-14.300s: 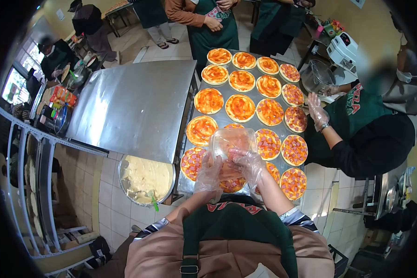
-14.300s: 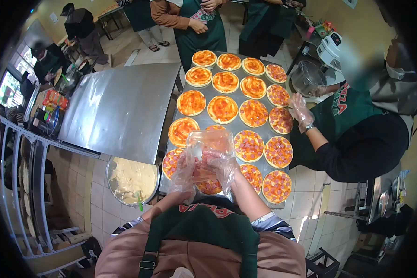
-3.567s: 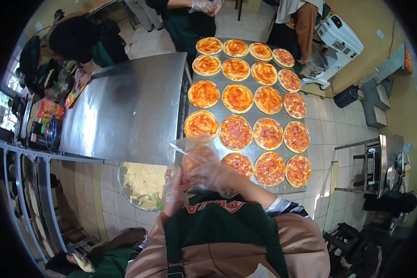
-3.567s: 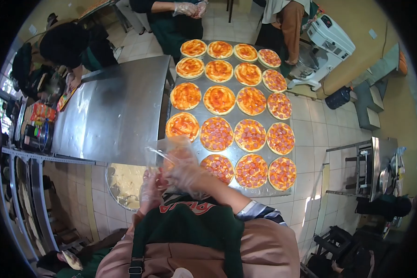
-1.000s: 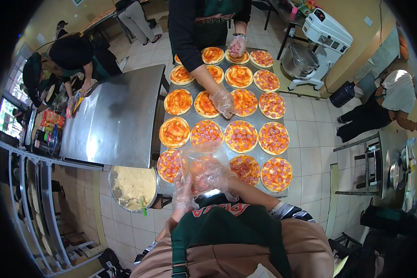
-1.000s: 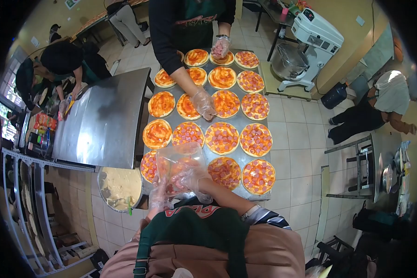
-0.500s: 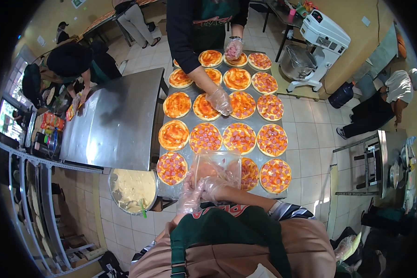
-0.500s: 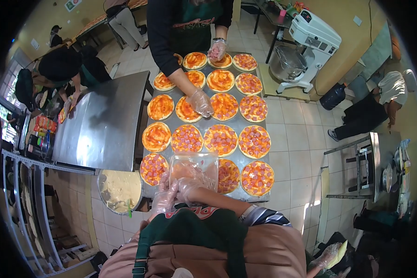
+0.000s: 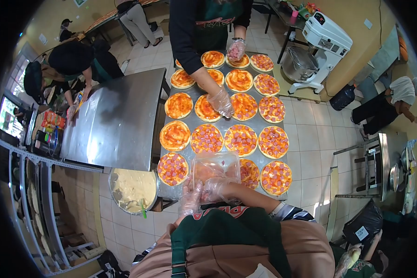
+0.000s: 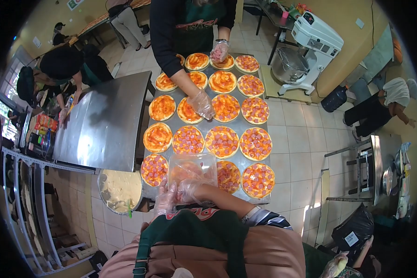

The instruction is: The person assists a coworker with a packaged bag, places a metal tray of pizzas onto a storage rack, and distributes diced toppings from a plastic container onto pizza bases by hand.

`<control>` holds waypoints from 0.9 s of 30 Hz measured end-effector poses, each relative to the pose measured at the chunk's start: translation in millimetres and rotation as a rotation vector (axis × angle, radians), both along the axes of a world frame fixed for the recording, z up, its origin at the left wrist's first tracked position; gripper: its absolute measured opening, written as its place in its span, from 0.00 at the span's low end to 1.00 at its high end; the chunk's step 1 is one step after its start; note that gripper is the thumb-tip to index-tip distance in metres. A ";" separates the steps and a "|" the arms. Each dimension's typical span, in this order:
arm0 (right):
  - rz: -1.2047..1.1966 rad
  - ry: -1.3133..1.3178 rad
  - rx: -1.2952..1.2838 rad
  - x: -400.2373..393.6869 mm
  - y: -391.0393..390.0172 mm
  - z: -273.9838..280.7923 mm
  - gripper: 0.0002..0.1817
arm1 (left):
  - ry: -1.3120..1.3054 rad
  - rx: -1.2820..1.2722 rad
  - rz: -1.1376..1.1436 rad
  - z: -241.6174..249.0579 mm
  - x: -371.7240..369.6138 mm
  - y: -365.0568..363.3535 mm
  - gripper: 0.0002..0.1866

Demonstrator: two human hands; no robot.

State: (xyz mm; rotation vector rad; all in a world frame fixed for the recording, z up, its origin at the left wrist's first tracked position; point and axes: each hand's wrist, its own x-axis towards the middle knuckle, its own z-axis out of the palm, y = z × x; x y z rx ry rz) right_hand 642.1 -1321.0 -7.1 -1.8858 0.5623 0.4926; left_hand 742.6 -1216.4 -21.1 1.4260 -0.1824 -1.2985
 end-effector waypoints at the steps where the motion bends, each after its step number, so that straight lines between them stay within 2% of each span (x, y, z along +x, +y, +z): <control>1: -0.073 -0.009 0.124 1.2 2.9 -17.6 0.12 | 0.003 0.021 0.008 1.6 -0.8 0.2 0.30; 2: -0.147 -0.017 0.247 1.2 6.1 -34.4 0.11 | 0.003 0.022 0.010 -0.9 0.0 1.3 0.30; 6: -0.201 0.028 0.273 5.5 10.4 -39.2 0.09 | 0.005 0.010 0.000 -17.9 5.1 8.6 0.31; 8: 0.060 -0.068 -0.027 7.1 9.3 -36.1 0.06 | -0.008 0.030 -0.021 -21.3 6.7 10.3 0.31; 12: -0.008 -0.028 0.064 12.0 8.5 -12.0 0.07 | 0.048 0.040 -0.008 -22.8 11.8 12.0 0.30; 18: -0.005 -0.038 -0.111 41.4 14.0 9.0 0.09 | 0.017 0.009 0.011 -30.3 32.2 12.1 0.30; 20: -0.091 -0.164 -0.144 54.5 12.0 11.4 0.13 | 0.014 0.017 0.029 -29.3 49.0 13.2 0.30; 21: -0.085 -0.165 -0.141 60.3 13.4 3.6 0.13 | -0.240 -0.048 -0.090 -29.6 60.0 15.3 0.30; 23: -0.218 -0.309 -0.508 70.4 18.0 -19.3 0.07 | -0.741 -0.173 -0.329 -33.6 78.4 20.8 0.30; 24: -0.209 -0.308 -0.504 77.1 18.1 -16.3 0.07 | -0.535 -0.320 -0.254 -46.4 86.1 22.2 0.35; 25: -0.370 -0.285 -0.291 84.7 16.6 -10.1 0.06 | -0.534 -0.315 -0.247 -65.1 96.8 24.4 0.35; 26: -0.528 -0.255 -0.075 92.9 14.8 -6.9 0.06 | -0.532 -0.227 -0.244 -86.0 109.6 28.0 0.35; 27: -0.523 -0.253 -0.070 101.7 12.2 -6.9 0.06 | -0.529 -0.139 -0.242 -64.6 118.2 21.1 0.35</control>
